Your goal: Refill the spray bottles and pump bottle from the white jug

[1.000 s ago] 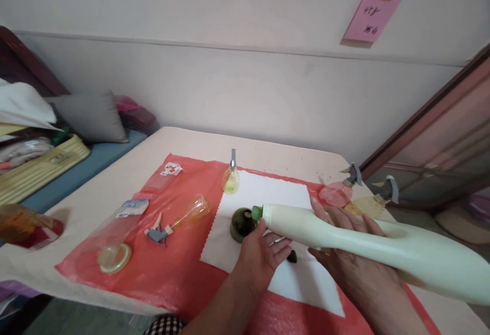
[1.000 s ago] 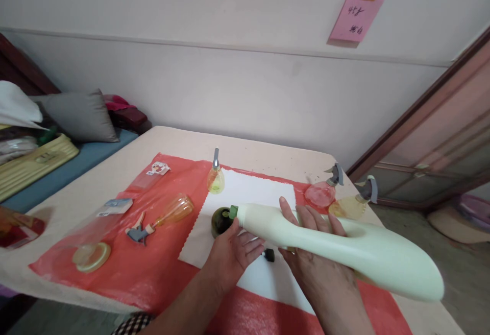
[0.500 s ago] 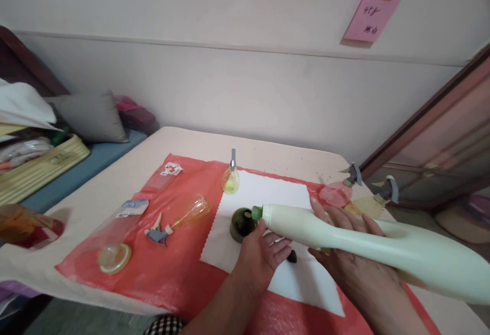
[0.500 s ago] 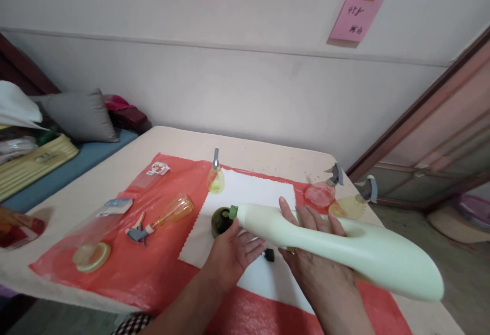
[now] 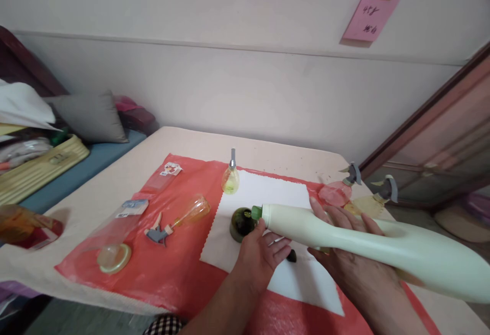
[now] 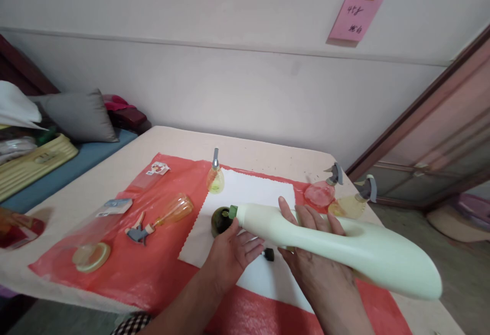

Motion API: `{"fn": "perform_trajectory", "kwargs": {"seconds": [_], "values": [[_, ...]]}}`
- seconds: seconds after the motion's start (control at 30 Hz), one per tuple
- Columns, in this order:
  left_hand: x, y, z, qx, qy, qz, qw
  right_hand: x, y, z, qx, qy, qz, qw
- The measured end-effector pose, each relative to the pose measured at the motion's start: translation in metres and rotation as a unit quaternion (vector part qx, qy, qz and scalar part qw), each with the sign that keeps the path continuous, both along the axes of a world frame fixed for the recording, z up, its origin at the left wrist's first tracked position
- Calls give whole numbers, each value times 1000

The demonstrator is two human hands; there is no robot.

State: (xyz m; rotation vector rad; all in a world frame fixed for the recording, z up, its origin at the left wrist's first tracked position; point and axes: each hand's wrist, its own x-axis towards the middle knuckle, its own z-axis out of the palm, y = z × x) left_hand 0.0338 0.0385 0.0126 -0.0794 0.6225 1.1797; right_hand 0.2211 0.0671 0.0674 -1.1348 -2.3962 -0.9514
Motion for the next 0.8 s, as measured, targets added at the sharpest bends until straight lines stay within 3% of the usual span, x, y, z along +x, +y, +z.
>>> {"fn": "perform_trajectory", "kwargs": {"seconds": [0.8], "values": [[0, 0, 0, 0, 0, 0, 1000, -3, -3, 4, -8, 0, -11, 1000]]}}
